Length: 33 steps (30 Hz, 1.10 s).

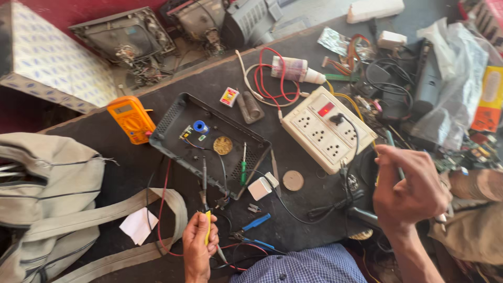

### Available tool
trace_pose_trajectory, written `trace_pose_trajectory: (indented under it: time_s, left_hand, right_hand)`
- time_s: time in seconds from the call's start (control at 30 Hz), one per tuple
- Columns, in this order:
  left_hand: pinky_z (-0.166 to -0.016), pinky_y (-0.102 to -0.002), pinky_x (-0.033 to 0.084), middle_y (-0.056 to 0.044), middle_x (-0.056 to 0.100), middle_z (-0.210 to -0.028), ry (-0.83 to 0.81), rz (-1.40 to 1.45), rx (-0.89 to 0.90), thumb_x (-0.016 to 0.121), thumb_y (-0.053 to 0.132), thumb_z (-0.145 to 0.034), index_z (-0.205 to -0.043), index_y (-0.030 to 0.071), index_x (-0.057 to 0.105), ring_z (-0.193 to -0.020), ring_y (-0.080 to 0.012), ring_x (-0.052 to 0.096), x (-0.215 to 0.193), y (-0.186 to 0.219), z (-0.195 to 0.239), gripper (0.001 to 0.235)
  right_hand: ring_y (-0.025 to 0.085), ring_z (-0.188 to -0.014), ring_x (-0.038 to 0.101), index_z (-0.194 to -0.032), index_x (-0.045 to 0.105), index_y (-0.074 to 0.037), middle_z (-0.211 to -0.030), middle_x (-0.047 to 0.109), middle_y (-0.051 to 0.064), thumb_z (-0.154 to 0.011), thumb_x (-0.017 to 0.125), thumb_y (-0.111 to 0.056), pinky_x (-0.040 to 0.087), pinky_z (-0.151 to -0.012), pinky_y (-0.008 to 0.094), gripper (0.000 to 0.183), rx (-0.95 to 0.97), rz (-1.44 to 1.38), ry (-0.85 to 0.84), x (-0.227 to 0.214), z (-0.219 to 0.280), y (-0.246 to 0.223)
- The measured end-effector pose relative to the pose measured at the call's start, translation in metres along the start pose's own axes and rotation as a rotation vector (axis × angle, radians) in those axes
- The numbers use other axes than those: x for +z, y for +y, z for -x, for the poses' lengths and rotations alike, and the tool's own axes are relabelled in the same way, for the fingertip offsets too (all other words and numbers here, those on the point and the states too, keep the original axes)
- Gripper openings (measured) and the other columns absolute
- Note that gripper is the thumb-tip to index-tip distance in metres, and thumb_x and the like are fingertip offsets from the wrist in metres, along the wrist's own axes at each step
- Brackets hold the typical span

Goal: The person handles a small circuit board, connects it to a multimeter, and uses a soldering iron and screwdriver to work on the board. The person also uses tweezers to adjust components on the circuit board.

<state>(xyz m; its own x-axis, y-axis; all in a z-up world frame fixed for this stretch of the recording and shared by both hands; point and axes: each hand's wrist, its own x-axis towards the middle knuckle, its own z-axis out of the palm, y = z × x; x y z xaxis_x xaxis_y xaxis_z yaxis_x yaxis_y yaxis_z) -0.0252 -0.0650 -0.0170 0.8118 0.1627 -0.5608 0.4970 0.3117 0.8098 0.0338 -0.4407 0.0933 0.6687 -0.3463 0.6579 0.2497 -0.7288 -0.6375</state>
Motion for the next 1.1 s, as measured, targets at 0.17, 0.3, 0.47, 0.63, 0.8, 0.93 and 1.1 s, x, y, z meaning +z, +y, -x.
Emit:
trace_pose_trajectory:
  time_s: [0.17,0.3,0.47,0.63,0.8,0.93,1.1]
  left_hand:
    - [-0.035,-0.020,0.022,0.000,0.045,-0.060,-0.020,-0.027,0.019,0.052,0.034,-0.102,-0.097,0.003,0.061,-0.042,-0.0043,0.035,-0.003,0.002,0.002,0.032]
    - [-0.036,-0.020,0.022,0.000,0.044,-0.061,-0.064,-0.046,0.011,0.052,0.033,-0.103,-0.098,0.003,0.060,-0.043,-0.0041,0.036,-0.001,0.002,0.004,0.032]
    - [-0.036,-0.020,0.022,-0.001,0.045,-0.061,-0.093,-0.120,-0.029,0.051,0.033,-0.102,-0.098,0.003,0.060,-0.043,-0.0054,0.037,0.005,0.004,0.002,0.032]
    - [-0.036,-0.021,0.023,-0.001,0.045,-0.061,-0.114,-0.137,-0.027,0.052,0.033,-0.103,-0.098,0.002,0.061,-0.043,-0.0052,0.037,0.008,0.002,0.004,0.032]
    - [-0.035,-0.021,0.022,-0.001,0.045,-0.060,-0.128,-0.133,-0.016,0.052,0.033,-0.102,-0.097,0.002,0.061,-0.042,-0.0054,0.036,0.008,0.001,0.006,0.032]
    - [-0.035,-0.021,0.023,-0.001,0.045,-0.060,-0.129,-0.131,-0.015,0.052,0.033,-0.102,-0.097,0.003,0.061,-0.043,-0.0054,0.037,0.006,0.002,0.007,0.032]
    - [-0.036,-0.020,0.024,-0.001,0.045,-0.061,-0.129,-0.141,-0.029,0.052,0.034,-0.102,-0.097,0.003,0.061,-0.044,-0.0050,0.037,0.006,0.005,0.009,0.033]
  right_hand:
    - [0.009,-0.083,0.069,-0.109,0.074,0.000,-0.097,0.074,0.008,-0.099,0.069,0.004,0.053,-0.073,0.022,0.012,0.446,-0.145,-0.084,-0.009,0.018,0.027]
    - [0.014,-0.079,0.071,-0.107,0.077,-0.004,-0.095,0.077,0.009,-0.090,0.072,0.000,0.054,-0.069,0.027,0.019,0.447,0.062,-0.334,-0.012,0.044,0.053]
    - [0.022,-0.087,0.069,-0.100,0.080,-0.008,-0.101,0.073,0.007,-0.082,0.078,-0.010,0.054,-0.070,0.035,0.019,0.430,0.163,-0.515,-0.008,0.069,0.069]
    - [0.029,-0.100,0.063,-0.101,0.080,-0.008,-0.098,0.067,0.008,-0.078,0.077,-0.010,0.052,-0.085,0.041,0.023,0.272,0.300,-0.569,0.003,0.075,0.070]
    - [0.030,-0.101,0.062,-0.095,0.079,-0.007,-0.099,0.066,0.008,-0.078,0.077,-0.010,0.052,-0.083,0.042,0.018,0.220,0.331,-0.595,0.008,0.074,0.072]
    - [0.029,-0.100,0.064,-0.094,0.078,-0.006,-0.101,0.067,0.008,-0.078,0.076,-0.006,0.053,-0.084,0.040,0.016,0.202,0.285,-0.527,0.009,0.077,0.074]
    - [0.019,-0.077,0.071,-0.097,0.079,-0.007,-0.095,0.073,0.008,-0.083,0.073,-0.004,0.053,-0.065,0.033,0.015,0.469,0.110,-0.419,0.009,0.079,0.072]
